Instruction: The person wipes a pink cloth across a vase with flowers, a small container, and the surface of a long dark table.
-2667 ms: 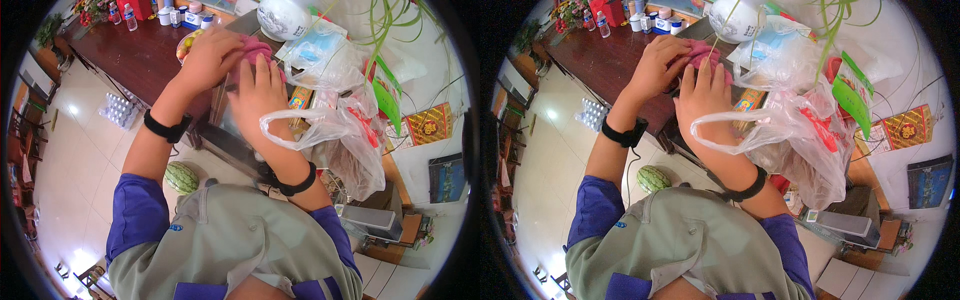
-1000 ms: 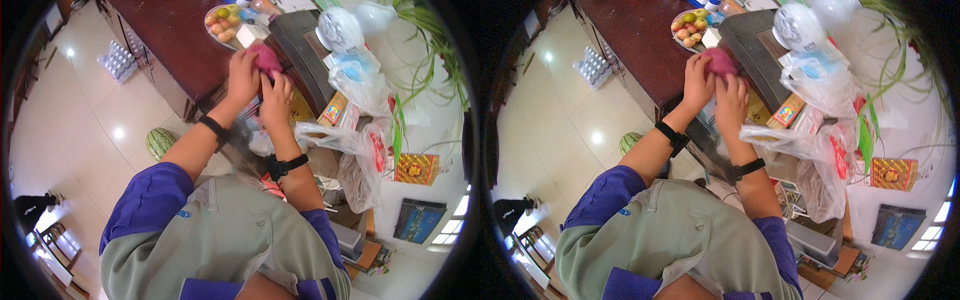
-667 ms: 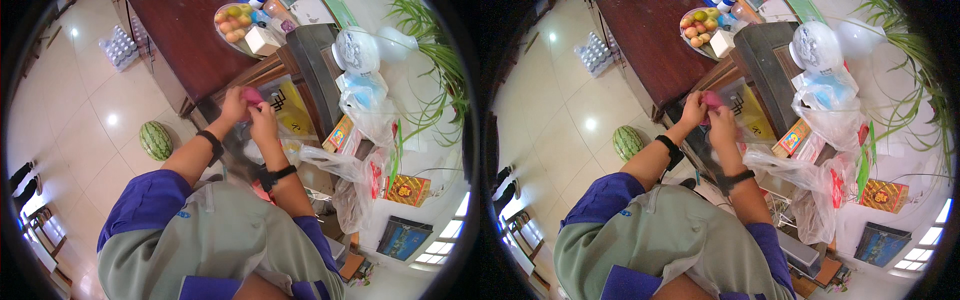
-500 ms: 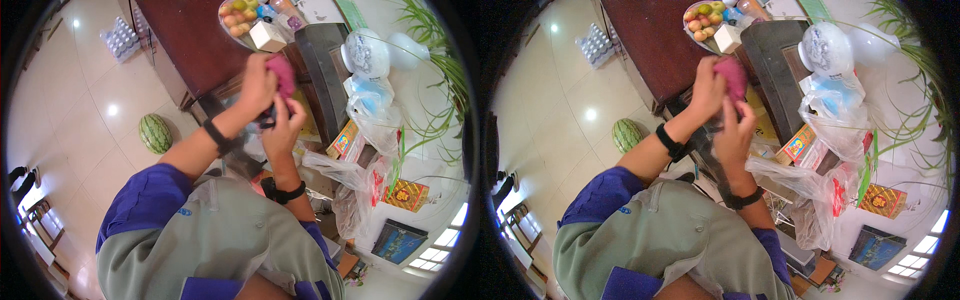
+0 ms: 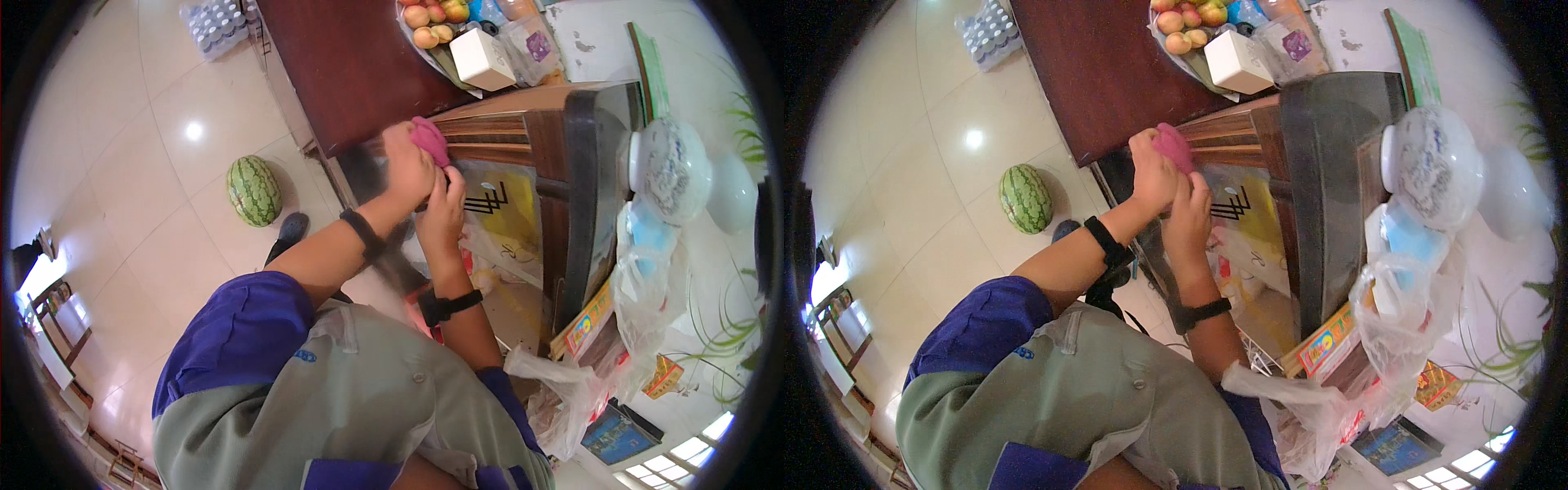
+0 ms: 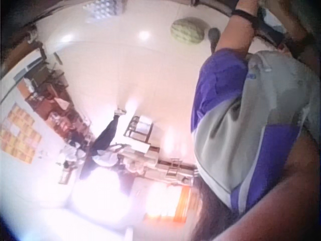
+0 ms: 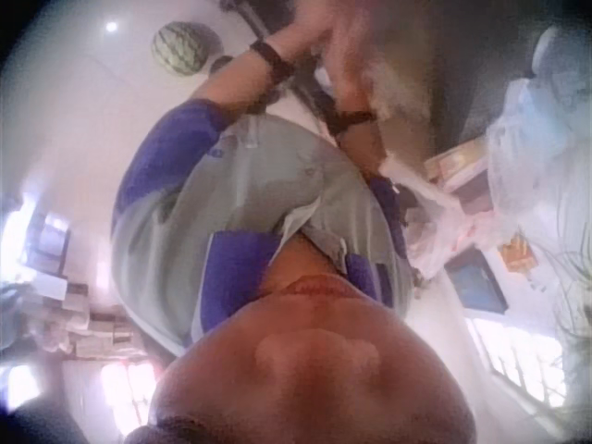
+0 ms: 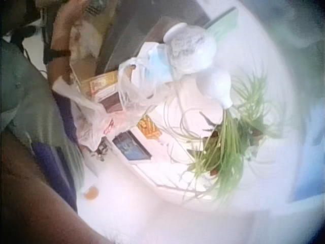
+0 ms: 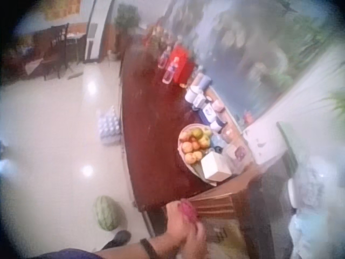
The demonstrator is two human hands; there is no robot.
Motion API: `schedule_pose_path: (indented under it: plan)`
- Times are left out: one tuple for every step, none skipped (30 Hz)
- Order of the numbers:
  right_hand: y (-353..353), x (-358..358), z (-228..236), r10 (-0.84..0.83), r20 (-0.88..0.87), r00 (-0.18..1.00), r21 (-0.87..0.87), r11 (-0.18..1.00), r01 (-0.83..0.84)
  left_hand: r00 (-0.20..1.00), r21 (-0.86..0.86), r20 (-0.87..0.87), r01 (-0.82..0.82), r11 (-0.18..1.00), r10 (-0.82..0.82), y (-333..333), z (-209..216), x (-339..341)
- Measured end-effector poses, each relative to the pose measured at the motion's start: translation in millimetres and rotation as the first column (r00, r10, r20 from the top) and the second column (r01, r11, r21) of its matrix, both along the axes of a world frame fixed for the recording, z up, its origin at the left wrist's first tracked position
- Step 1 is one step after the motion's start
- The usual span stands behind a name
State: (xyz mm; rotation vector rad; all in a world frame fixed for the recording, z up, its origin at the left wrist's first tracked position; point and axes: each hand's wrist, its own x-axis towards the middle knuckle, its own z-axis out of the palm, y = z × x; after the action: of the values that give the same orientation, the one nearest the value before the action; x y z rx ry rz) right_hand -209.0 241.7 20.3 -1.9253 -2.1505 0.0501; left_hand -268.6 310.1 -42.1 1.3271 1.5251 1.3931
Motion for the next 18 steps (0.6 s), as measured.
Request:
schedule_pose_path:
  plan:
    - [4, -4, -5, 0.009, -0.029, 1.000, -0.048, 0.999, -0.011, 0.999, -0.060, -0.042, 0.002, 0.998, -0.005, -1, -21, 1]
    - [7, -5, -16, 0.010, -0.030, 0.999, -0.062, 0.998, -0.012, 0.999, -0.073, -0.044, 0.001, 0.997, -0.005, -1, -40, 5]
    - [12, -3, -25, 0.036, -0.003, 0.999, -0.093, 0.995, -0.036, 0.994, -0.343, 0.105, 0.008, 0.939, 0.030, -1, -48, 8]
    - [14, -3, -33, 0.064, 0.023, 0.998, -0.125, 0.990, -0.061, 0.965, -0.582, 0.238, 0.054, 0.812, 0.106, 1, -57, 10]
    - [13, -4, -41, 0.033, 0.043, 0.999, -0.173, 0.985, -0.025, 0.963, -0.591, 0.242, 0.051, 0.805, 0.117, 5, -66, 11]
    - [13, -3, -47, 0.046, 0.047, 0.998, -0.188, 0.981, -0.037, 0.937, -0.744, 0.282, 0.078, 0.663, 0.207, 11, -70, 10]
    - [14, 0, -54, 0.070, 0.032, 0.997, -0.246, 0.967, -0.060, 0.904, -0.860, 0.304, 0.124, 0.496, 0.301, 14, -74, 10]
    - [15, 4, -60, 0.091, 0.016, 0.996, -0.302, 0.950, -0.081, 0.899, -0.865, 0.306, 0.124, 0.486, 0.314, 17, -77, 10]
    - [15, 3, -63, 0.080, -0.002, 0.997, -0.348, 0.934, -0.075, 0.829, -0.918, 0.331, 0.173, 0.356, 0.452, 21, -68, 3]
    - [12, 5, -62, 0.081, 0.002, 0.997, -0.360, 0.930, -0.074, 0.745, -0.945, 0.327, 0.239, 0.225, 0.581, 23, -64, -1]
    - [8, 8, -59, 0.031, -0.027, 0.999, -0.369, 0.929, -0.039, 0.731, -0.917, 0.392, 0.262, 0.300, 0.558, 16, -76, 6]
    - [5, 1, -51, -0.013, -0.064, 0.998, -0.375, 0.927, -0.012, 0.712, -0.885, 0.451, 0.276, 0.376, 0.539, 9, -88, 6]
    - [-3, 2, -49, -0.022, -0.064, 0.998, -0.384, 0.923, -0.005, 0.822, -0.775, 0.503, 0.292, 0.561, 0.267, 0, -79, 2]
    - [-14, 4, -44, -0.058, -0.093, 0.994, -0.272, 0.962, 0.030, 0.836, -0.667, 0.532, 0.317, 0.675, 0.133, -14, -66, 4]
    - [-23, 4, -39, -0.078, -0.128, 0.989, -0.153, 0.987, 0.058, 0.859, -0.493, 0.503, 0.197, 0.847, 0.093, -26, -45, 6]
    - [-31, 6, -35, -0.074, -0.132, 0.988, -0.159, 0.986, 0.053, 0.927, -0.351, 0.356, 0.015, 0.936, 0.119, -35, -42, 18]
    - [-37, 9, -32, -0.084, -0.161, 0.983, -0.123, 0.990, 0.065, 0.927, -0.307, 0.369, 0.052, 0.950, 0.069, -43, -46, 20]
    - [-41, 13, -29, -0.102, -0.182, 0.978, -0.085, 0.992, 0.088, 0.922, -0.258, 0.388, 0.099, 0.961, 0.009, -43, -33, 17]
